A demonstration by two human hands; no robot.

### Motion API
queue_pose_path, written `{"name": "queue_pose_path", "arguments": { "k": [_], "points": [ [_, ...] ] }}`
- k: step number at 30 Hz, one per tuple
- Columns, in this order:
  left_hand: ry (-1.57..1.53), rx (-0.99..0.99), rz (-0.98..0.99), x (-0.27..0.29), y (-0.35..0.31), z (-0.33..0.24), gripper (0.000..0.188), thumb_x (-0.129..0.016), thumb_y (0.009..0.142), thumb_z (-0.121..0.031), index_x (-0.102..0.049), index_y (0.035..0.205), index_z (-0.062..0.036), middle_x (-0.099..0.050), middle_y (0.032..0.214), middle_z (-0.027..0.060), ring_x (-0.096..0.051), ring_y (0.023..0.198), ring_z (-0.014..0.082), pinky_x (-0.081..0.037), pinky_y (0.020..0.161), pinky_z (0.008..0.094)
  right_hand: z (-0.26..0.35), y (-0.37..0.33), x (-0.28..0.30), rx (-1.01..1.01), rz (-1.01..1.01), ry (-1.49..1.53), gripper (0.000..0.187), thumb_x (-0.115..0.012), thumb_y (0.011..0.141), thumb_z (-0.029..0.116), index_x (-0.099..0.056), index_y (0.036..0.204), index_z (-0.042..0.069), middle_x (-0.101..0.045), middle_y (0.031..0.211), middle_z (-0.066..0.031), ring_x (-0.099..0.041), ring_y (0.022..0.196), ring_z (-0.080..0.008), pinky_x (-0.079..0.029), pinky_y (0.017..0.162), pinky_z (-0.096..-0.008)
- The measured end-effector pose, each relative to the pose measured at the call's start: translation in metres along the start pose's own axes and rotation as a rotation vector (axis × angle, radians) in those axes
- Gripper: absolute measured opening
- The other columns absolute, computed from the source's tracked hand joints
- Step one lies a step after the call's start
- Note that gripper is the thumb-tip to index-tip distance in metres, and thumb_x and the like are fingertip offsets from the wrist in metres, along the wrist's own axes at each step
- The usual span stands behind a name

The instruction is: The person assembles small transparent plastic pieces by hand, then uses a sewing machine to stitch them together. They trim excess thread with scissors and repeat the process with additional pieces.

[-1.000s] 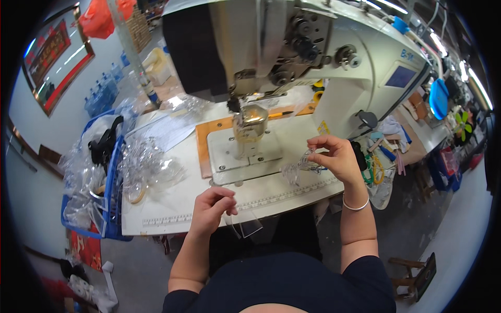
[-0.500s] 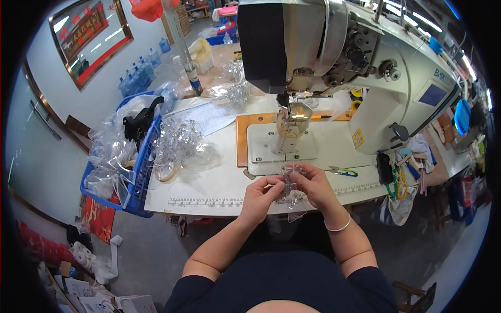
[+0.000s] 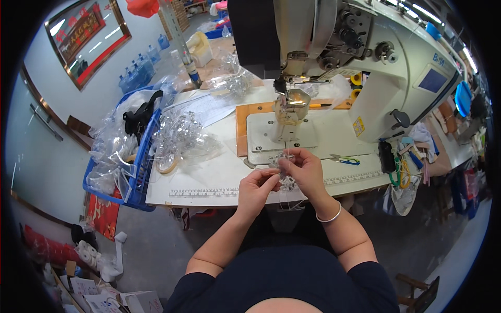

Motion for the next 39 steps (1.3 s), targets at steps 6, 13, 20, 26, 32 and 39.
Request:
{"name": "queue_pose_path", "arguments": {
  "k": [6,13,20,26,32,39],
  "points": [
    [0.030,0.020,-0.039,0.008,-0.006,0.005,0.016,-0.065,0.085,-0.004,-0.061,0.099,0.0028,-0.064,0.079,0.0056,-0.061,0.071,0.0091,-0.051,0.065,0.0222,-0.003,-0.009,-0.007,-0.076,0.015,0.280,0.027,-0.070,0.079,0.001,-0.059,0.103,-0.003,-0.062,0.072,-0.0043,-0.060,0.064,-0.0097,-0.050,0.059,-0.0229],
    [0.114,0.010,-0.061,0.009,-0.008,0.001,0.023,-0.068,0.081,-0.004,-0.056,0.101,0.0019,-0.062,0.075,0.0032,-0.057,0.065,0.0059,-0.045,0.059,0.0186,-0.012,-0.011,-0.012,-0.118,-0.001,0.436,0.019,-0.068,0.080,-0.001,-0.059,0.097,-0.001,-0.062,0.076,-0.0055,-0.062,0.067,-0.0115,-0.053,0.061,-0.0239],
    [0.136,-0.009,-0.076,0.010,-0.004,0.002,0.029,-0.069,0.080,-0.004,-0.053,0.103,0.0016,-0.062,0.073,0.0032,-0.056,0.064,0.0062,-0.045,0.059,0.0188,-0.010,-0.010,-0.011,-0.123,0.001,0.413,0.017,-0.068,0.080,0.001,-0.058,0.094,0.000,-0.062,0.077,-0.0057,-0.064,0.070,-0.0126,-0.055,0.063,-0.0253],
    [0.154,-0.008,-0.083,0.012,-0.002,0.003,0.030,-0.070,0.080,-0.004,-0.053,0.103,0.0016,-0.062,0.072,0.0036,-0.057,0.064,0.0062,-0.046,0.059,0.0189,-0.015,-0.008,-0.011,-0.134,-0.001,0.406,0.018,-0.069,0.080,0.001,-0.058,0.094,0.000,-0.062,0.077,-0.0057,-0.064,0.071,-0.0135,-0.055,0.064,-0.0256],
    [0.194,-0.025,-0.109,0.015,-0.001,0.006,0.028,-0.071,0.078,-0.005,-0.055,0.101,0.0009,-0.062,0.071,0.0026,-0.056,0.063,0.0045,-0.045,0.058,0.0183,-0.016,-0.008,-0.013,-0.163,0.002,0.417,0.018,-0.068,0.080,0.001,-0.057,0.094,-0.001,-0.061,0.076,-0.0062,-0.065,0.069,-0.0142,-0.055,0.062,-0.0251],
    [0.287,-0.007,-0.106,0.017,0.003,0.009,0.028,-0.071,0.076,-0.006,-0.056,0.099,-0.0009,-0.060,0.069,0.0008,-0.055,0.062,0.0043,-0.045,0.058,0.0190,-0.026,-0.006,-0.011,-0.167,0.041,0.375,0.015,-0.068,0.082,0.004,-0.057,0.093,0.004,-0.064,0.082,-0.0059,-0.066,0.072,-0.0153,-0.057,0.063,-0.0296]
  ]
}}
Point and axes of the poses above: each hand's wrist, its own y-axis towards the middle knuckle, its own x-axis out of the back of the hand, z = x × y, the point moved 7 cm from there along y, towards the middle knuckle
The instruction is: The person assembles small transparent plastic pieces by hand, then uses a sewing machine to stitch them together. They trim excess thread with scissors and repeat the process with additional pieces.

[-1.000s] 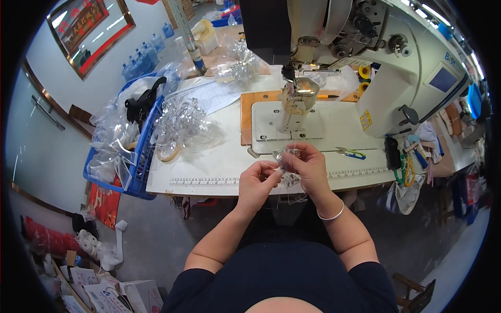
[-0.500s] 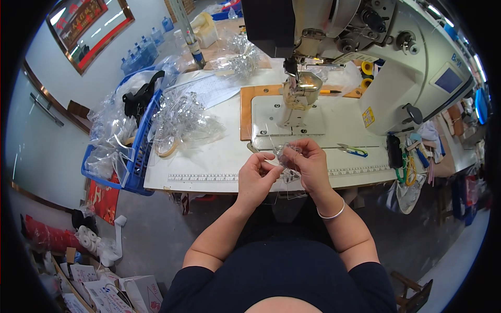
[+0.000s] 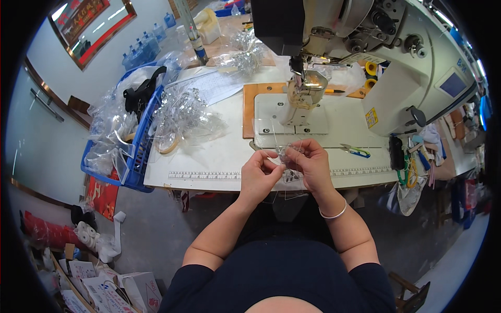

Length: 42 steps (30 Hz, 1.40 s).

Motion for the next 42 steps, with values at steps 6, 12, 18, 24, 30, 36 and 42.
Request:
{"name": "queue_pose_path", "arguments": {
  "k": [6,12,18,24,30,36,42],
  "points": [
    [0.038,0.015,0.045,0.000,0.006,0.007,0.026,-0.070,0.076,-0.006,-0.054,0.097,-0.0026,-0.058,0.079,0.0017,-0.055,0.068,0.0057,-0.045,0.063,0.0195,-0.003,-0.001,-0.001,-0.077,-0.019,0.009,0.017,-0.068,0.082,0.005,-0.058,0.096,-0.001,-0.062,0.079,-0.0040,-0.063,0.070,-0.0115,-0.057,0.063,-0.0261],
    [-0.039,0.078,0.062,0.001,0.010,0.027,0.030,-0.070,0.074,-0.008,-0.054,0.098,0.0003,-0.062,0.080,0.0042,-0.058,0.066,0.0075,-0.048,0.062,0.0224,-0.009,-0.001,-0.003,-0.168,0.024,-0.029,0.022,-0.059,0.090,0.014,-0.061,0.105,-0.003,-0.064,0.084,-0.0059,-0.063,0.077,-0.0125,-0.055,0.070,-0.0268],
    [-0.094,0.054,0.070,-0.001,0.009,0.030,0.025,-0.066,0.075,-0.006,-0.056,0.097,0.0004,-0.060,0.078,0.0013,-0.055,0.065,0.0066,-0.046,0.059,0.0221,-0.008,0.006,-0.001,-0.076,0.103,-0.374,0.032,-0.054,0.094,0.019,-0.059,0.113,-0.006,-0.065,0.090,-0.0084,-0.063,0.082,-0.0139,-0.051,0.076,-0.0247],
    [-0.428,0.175,0.152,-0.001,0.012,0.044,0.017,-0.062,0.079,0.001,-0.058,0.095,-0.0003,-0.059,0.079,0.0029,-0.051,0.064,0.0069,-0.041,0.058,0.0191,-0.006,-0.003,-0.005,-0.084,0.054,-0.245,0.026,-0.062,0.089,0.015,-0.062,0.107,-0.003,-0.066,0.086,-0.0065,-0.059,0.075,-0.0088,-0.047,0.066,-0.0221],
    [-0.570,0.162,0.077,-0.002,0.005,0.035,0.027,-0.062,0.081,-0.002,-0.056,0.108,-0.0013,-0.057,0.076,0.0003,-0.048,0.061,0.0057,-0.039,0.057,0.0195,0.000,-0.006,-0.004,-0.008,0.105,-0.534,0.015,-0.069,0.081,0.012,-0.068,0.087,-0.002,-0.067,0.075,-0.0046,-0.058,0.068,-0.0085,-0.047,0.064,-0.0224],
    [-0.733,0.226,0.112,-0.007,0.000,0.027,0.057,-0.059,0.085,0.000,-0.036,0.137,-0.0051,-0.059,0.090,0.0039,-0.053,0.074,0.0084,-0.044,0.064,0.0219,0.003,-0.006,-0.004,0.062,0.077,-0.531,0.015,-0.070,0.080,0.012,-0.067,0.084,-0.001,-0.066,0.075,-0.0045,-0.058,0.069,-0.0090,-0.047,0.065,-0.0239],
    [-0.819,0.090,0.236,-0.010,-0.004,0.031,0.051,-0.053,0.089,0.000,-0.036,0.136,-0.0108,-0.057,0.115,0.0087,-0.059,0.099,0.0150,-0.050,0.077,0.0267,0.005,-0.007,-0.002,0.066,0.076,-0.487,0.013,-0.070,0.080,0.010,-0.065,0.084,-0.001,-0.065,0.075,-0.0037,-0.058,0.071,-0.0094,-0.048,0.066,-0.0246]
  ]
}}
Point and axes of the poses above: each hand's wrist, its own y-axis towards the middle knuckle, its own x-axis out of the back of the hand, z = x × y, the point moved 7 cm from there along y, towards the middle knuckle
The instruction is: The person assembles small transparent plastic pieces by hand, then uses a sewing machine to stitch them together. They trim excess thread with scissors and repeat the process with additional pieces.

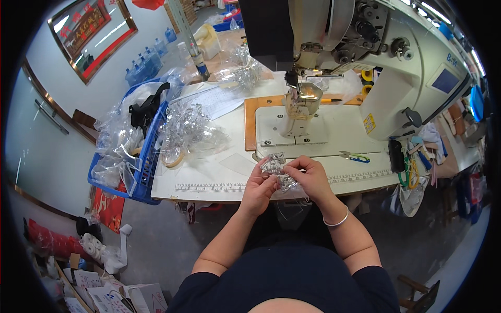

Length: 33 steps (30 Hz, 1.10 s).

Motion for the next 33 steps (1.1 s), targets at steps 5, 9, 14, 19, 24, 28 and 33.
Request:
{"name": "queue_pose_path", "arguments": {
  "k": [5,9,14,19,24,28,33],
  "points": [
    [-0.017,-0.022,0.063,-0.006,-0.004,-0.004,0.053,-0.049,0.091,0.002,-0.031,0.140,-0.0100,-0.057,0.113,0.0091,-0.057,0.090,0.0126,-0.049,0.073,0.0254,0.016,-0.005,0.000,0.037,0.033,-0.028,0.013,-0.071,0.079,0.009,-0.064,0.084,-0.001,-0.065,0.076,-0.0044,-0.058,0.071,-0.0095,-0.048,0.067,-0.0248],
    [-0.019,-0.067,0.050,-0.003,-0.005,-0.002,0.053,-0.048,0.090,0.003,-0.031,0.139,-0.0100,-0.057,0.114,0.0100,-0.058,0.090,0.0125,-0.050,0.070,0.0242,0.029,-0.012,-0.002,0.085,0.004,-0.029,0.010,-0.071,0.079,0.006,-0.064,0.083,0.001,-0.064,0.076,-0.0034,-0.057,0.069,-0.0084,-0.047,0.064,-0.0235],
    [0.047,-0.174,-0.023,-0.011,-0.010,-0.008,0.054,-0.049,0.090,0.004,-0.029,0.139,-0.0099,-0.058,0.113,0.0109,-0.058,0.089,0.0129,-0.050,0.071,0.0251,0.065,-0.026,-0.001,0.477,-0.164,-0.452,0.012,-0.073,0.073,0.005,-0.067,0.083,0.003,-0.058,0.070,-0.0055,-0.055,0.065,-0.0159,-0.046,0.060,-0.0297],
    [0.049,-0.228,-0.055,-0.009,-0.010,-0.008,0.053,-0.048,0.091,0.004,-0.028,0.138,-0.0087,-0.058,0.113,0.0122,-0.058,0.089,0.0132,-0.050,0.074,0.0263,0.090,-0.045,-0.017,0.786,-0.307,-0.677,0.008,-0.073,0.073,0.007,-0.067,0.077,0.002,-0.057,0.069,-0.0077,-0.055,0.061,-0.0206,-0.046,0.058,-0.0311],
    [0.046,-0.191,-0.065,-0.008,-0.013,-0.007,0.051,-0.049,0.091,0.003,-0.030,0.137,-0.0072,-0.058,0.113,0.0127,-0.058,0.089,0.0129,-0.049,0.074,0.0258,0.055,-0.019,-0.006,0.250,-0.084,-0.330,0.010,-0.070,0.077,0.009,-0.067,0.078,0.000,-0.061,0.066,-0.0067,-0.056,0.056,-0.0157,-0.046,0.055,-0.0276],
    [0.142,-0.233,-0.097,-0.011,-0.014,-0.009,0.050,-0.049,0.091,0.002,-0.031,0.137,-0.0061,-0.058,0.110,0.0112,-0.058,0.087,0.0129,-0.049,0.072,0.0256,0.026,-0.012,-0.007,-0.005,0.026,-0.040,0.012,-0.069,0.079,0.011,-0.065,0.078,-0.001,-0.062,0.064,-0.0054,-0.056,0.057,-0.0113,-0.044,0.055,-0.0251],
    [0.066,-0.164,-0.105,-0.006,-0.012,-0.005,0.048,-0.049,0.091,0.002,-0.034,0.135,-0.0041,-0.059,0.108,0.0107,-0.057,0.081,0.0117,-0.049,0.071,0.0256,0.033,-0.018,-0.006,0.151,-0.076,-0.215,0.013,-0.068,0.079,0.011,-0.064,0.077,-0.002,-0.062,0.065,-0.0059,-0.056,0.059,-0.0117,-0.044,0.057,-0.0260]
  ]
}}
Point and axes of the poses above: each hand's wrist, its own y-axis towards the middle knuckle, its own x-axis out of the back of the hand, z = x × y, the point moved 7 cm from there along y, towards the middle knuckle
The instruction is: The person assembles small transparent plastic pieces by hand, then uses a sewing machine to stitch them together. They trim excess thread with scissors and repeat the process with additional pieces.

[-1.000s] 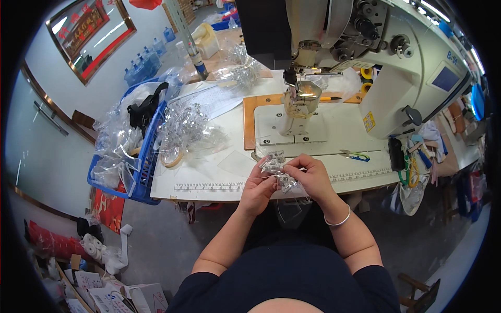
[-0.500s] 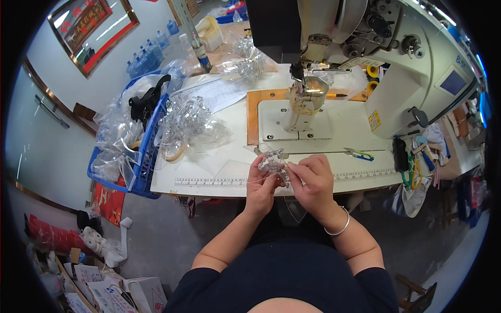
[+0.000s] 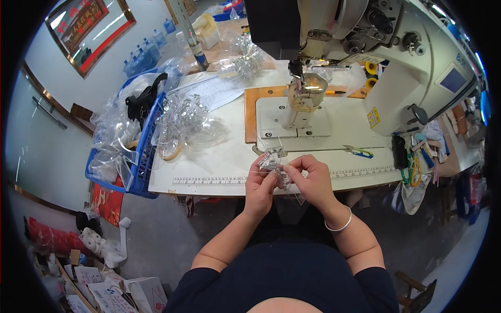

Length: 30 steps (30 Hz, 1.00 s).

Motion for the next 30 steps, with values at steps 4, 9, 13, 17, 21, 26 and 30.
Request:
{"name": "queue_pose_path", "arguments": {
  "k": [4,9,13,17,21,26,30],
  "points": [
    [0.004,0.018,0.007,0.000,0.001,-0.001,0.046,-0.048,0.090,0.003,-0.036,0.134,-0.0031,-0.059,0.108,0.0107,-0.057,0.085,0.0118,-0.048,0.071,0.0257,0.005,0.000,0.000,0.012,0.026,-0.014,0.013,-0.068,0.080,0.011,-0.064,0.077,-0.002,-0.063,0.066,-0.0065,-0.057,0.060,-0.0114,-0.045,0.057,-0.0259],
    [0.045,0.019,0.018,0.003,0.003,0.001,0.046,-0.048,0.089,0.005,-0.037,0.134,-0.0016,-0.058,0.111,0.0105,-0.056,0.091,0.0121,-0.046,0.072,0.0260,0.004,0.000,0.000,-0.038,0.062,-0.007,0.013,-0.067,0.080,0.010,-0.064,0.078,-0.002,-0.064,0.064,-0.0068,-0.058,0.057,-0.0101,-0.045,0.055,-0.0251],
    [0.021,0.050,0.008,0.003,0.002,0.003,0.047,-0.047,0.089,0.005,-0.036,0.134,-0.0004,-0.056,0.116,0.0112,-0.056,0.099,0.0142,-0.047,0.082,0.0284,0.006,-0.001,0.000,-0.016,0.061,-0.029,0.013,-0.068,0.080,0.010,-0.063,0.078,-0.002,-0.064,0.063,-0.0063,-0.058,0.057,-0.0092,-0.046,0.055,-0.0242],
    [-0.001,0.071,0.047,0.003,0.002,0.006,0.047,-0.045,0.089,0.005,-0.036,0.134,0.0003,-0.054,0.120,0.0121,-0.055,0.107,0.0162,-0.045,0.092,0.0303,0.003,-0.002,0.000,-0.088,0.085,0.021,0.014,-0.068,0.079,0.010,-0.063,0.078,-0.002,-0.064,0.064,-0.0055,-0.057,0.058,-0.0082,-0.046,0.055,-0.0235],
    [-0.049,0.092,0.048,-0.001,0.001,0.005,0.046,-0.044,0.089,0.004,-0.036,0.135,0.0003,-0.054,0.121,0.0125,-0.055,0.107,0.0162,-0.044,0.093,0.0295,-0.002,-0.004,-0.001,-0.117,0.104,0.053,0.013,-0.067,0.081,0.010,-0.062,0.079,-0.002,-0.063,0.064,-0.0045,-0.057,0.058,-0.0074,-0.046,0.055,-0.0226],
    [-0.033,0.139,0.098,0.000,0.003,0.008,0.047,-0.043,0.090,0.004,-0.035,0.136,-0.0006,-0.054,0.120,0.0126,-0.054,0.107,0.0152,-0.044,0.094,0.0286,-0.006,-0.006,-0.001,-0.157,0.107,0.090,0.012,-0.066,0.083,0.011,-0.062,0.081,-0.001,-0.062,0.065,-0.0030,-0.056,0.058,-0.0064,-0.045,0.055,-0.0213],
    [0.038,0.091,0.104,-0.006,0.001,0.001,0.048,-0.044,0.090,0.004,-0.035,0.137,-0.0012,-0.055,0.119,0.0126,-0.054,0.106,0.0144,-0.044,0.093,0.0282,-0.009,-0.007,0.001,-0.185,0.067,0.108,0.013,-0.067,0.082,0.011,-0.063,0.082,-0.001,-0.062,0.065,-0.0029,-0.055,0.058,-0.0062,-0.045,0.055,-0.0212]
  ]
}}
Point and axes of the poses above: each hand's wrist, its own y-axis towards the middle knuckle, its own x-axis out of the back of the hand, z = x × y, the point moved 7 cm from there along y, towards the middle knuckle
